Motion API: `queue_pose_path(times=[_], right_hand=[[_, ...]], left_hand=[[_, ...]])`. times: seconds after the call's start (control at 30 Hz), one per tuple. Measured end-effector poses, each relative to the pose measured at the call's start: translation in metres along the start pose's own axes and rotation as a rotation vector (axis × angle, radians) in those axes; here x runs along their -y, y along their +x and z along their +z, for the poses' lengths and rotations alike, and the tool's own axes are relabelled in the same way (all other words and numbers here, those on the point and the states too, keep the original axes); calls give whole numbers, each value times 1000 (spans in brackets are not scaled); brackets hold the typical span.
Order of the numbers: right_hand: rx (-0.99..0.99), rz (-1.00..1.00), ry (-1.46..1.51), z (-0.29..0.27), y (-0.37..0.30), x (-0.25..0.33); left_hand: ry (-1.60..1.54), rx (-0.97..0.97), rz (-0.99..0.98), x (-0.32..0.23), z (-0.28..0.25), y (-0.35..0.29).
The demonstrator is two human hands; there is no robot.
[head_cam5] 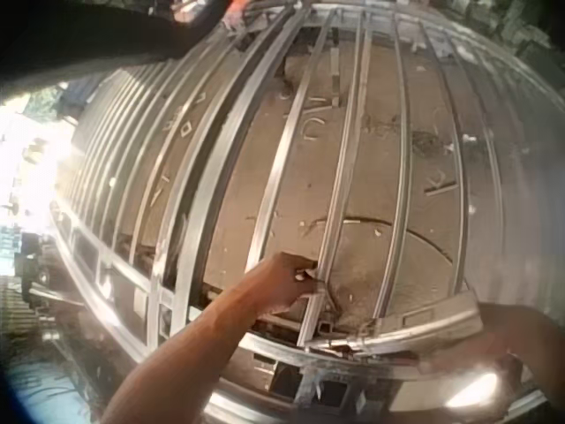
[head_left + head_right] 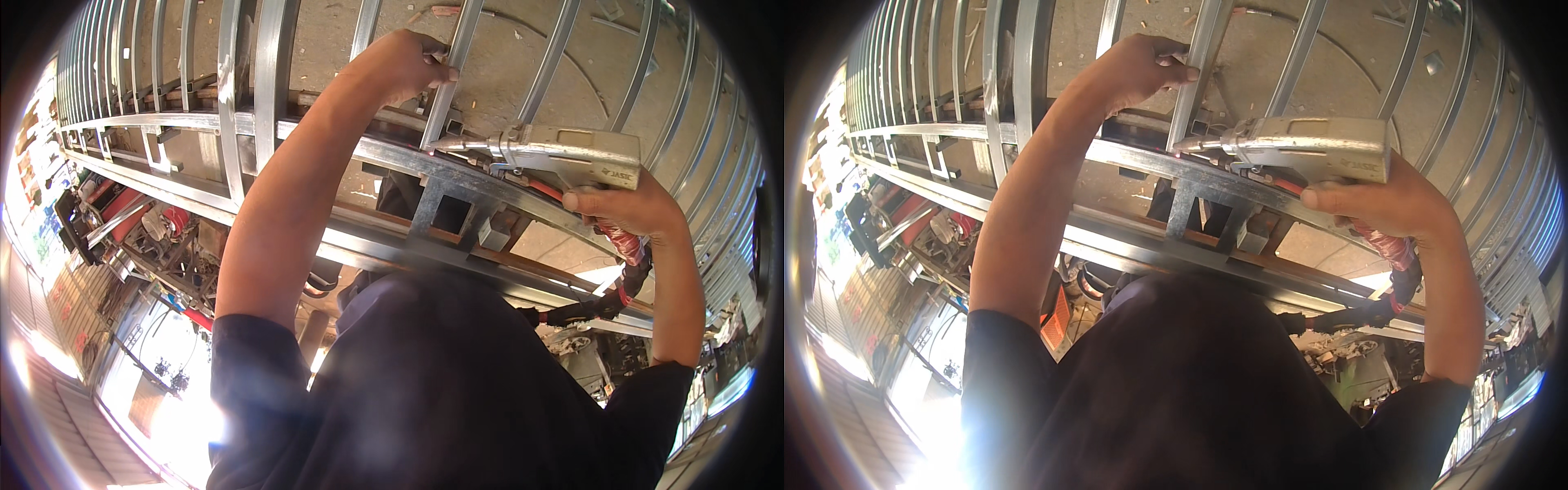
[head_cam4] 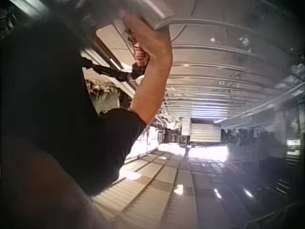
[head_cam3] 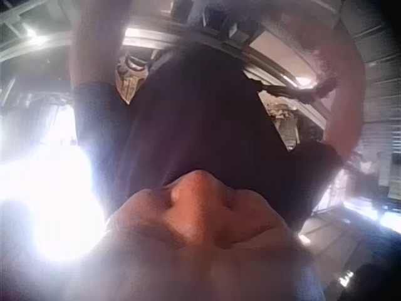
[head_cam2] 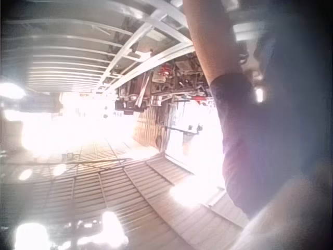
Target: The person welds multiple joints on a large metal frame using a handheld welding torch. They move along the frame, positioning the torch at various intersections and applying welds while sparks are visible. The person repositions frequently to reach different sections of the structure.
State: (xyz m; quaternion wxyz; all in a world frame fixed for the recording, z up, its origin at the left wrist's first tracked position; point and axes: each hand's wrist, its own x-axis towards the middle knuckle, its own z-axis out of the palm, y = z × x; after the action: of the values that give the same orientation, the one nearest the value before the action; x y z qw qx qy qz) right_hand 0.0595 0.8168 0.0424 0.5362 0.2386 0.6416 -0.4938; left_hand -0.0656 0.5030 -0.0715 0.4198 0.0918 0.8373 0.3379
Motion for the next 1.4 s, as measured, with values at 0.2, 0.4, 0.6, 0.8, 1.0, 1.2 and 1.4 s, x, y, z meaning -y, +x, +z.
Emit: queue_pose_path(times=[0.2,0.4,0.6,0.8,1.0,1.2,1.4], right_hand=[[-20,-33,-44,13,4,4],[34,-21,-67,12,7,9],[9,-48,-80,16,4,12],[28,-89,-72,16,5,11],[50,-11,-46,19,0,22],[-15,-35,-20,17,-13,8],[-174,-214,58,-1,-71,-21]], left_hand=[[5,36,-18,-7,-4,-4],[17,30,-25,-2,-1,-1],[13,35,-46,-3,-3,1],[-18,54,-75,-6,-4,0],[-18,61,-76,-9,-4,0],[94,14,-4,-4,-2,-2],[-204,-703,152,-15,-12,-86]])
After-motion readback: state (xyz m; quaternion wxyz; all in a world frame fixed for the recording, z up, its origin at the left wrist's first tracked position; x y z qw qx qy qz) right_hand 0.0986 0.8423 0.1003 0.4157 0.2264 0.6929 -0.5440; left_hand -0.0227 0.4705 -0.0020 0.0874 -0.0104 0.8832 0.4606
